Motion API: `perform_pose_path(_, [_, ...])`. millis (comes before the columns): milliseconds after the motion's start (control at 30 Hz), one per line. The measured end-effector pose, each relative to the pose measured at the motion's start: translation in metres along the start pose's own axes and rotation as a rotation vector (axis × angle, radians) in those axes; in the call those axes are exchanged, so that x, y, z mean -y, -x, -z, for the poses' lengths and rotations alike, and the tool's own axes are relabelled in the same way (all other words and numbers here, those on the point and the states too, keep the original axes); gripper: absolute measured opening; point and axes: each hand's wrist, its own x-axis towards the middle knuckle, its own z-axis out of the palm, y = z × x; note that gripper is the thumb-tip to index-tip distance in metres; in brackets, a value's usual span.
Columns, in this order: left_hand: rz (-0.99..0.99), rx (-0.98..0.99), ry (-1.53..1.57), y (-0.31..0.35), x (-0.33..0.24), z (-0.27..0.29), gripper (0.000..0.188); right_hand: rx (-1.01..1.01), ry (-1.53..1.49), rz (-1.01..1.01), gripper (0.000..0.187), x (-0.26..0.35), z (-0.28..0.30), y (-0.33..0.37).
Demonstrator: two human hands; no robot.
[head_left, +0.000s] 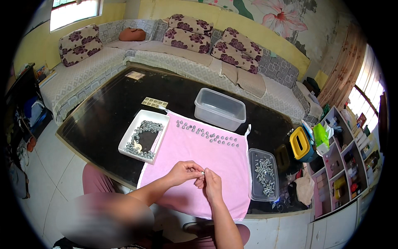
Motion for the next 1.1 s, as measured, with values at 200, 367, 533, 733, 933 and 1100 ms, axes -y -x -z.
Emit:
perform_pose_path(200, [0.055,-0.009,0.065,0.001,-0.005,-0.001,0.01,-0.034,-0.009,0.103,0.033,-0.005,-0.003,-0.001])
perform_pose_path(367, [0.008,-0.022,-0.042,0.001,-0.007,-0.001,0.01,-0.082,-0.035,0.076,0.035,0.0,-0.007,0.0])
perform_pose_path(533, [0.008,-0.01,0.019,0.0,-0.001,-0.001,0.01,-0.024,-0.035,0.065,0.036,-0.005,-0.002,-0.001])
perform_pose_path(733, [0.021,-0.007,0.016,0.0,-0.001,0.0,0.011,-0.055,-0.012,0.079,0.037,0.0,-0.007,0.0])
perform_pose_path(933, [0.047,-0.014,0.049,0.0,-0.003,-0.001,0.011,-0.032,-0.015,0.074,0.037,-0.001,-0.005,0.0])
perform_pose_path(1100, [0.016,0.003,0.018,0.0,0.002,0.0,0.011,0.037,0.001,0.009,0.036,-0.001,0.001,-0.001])
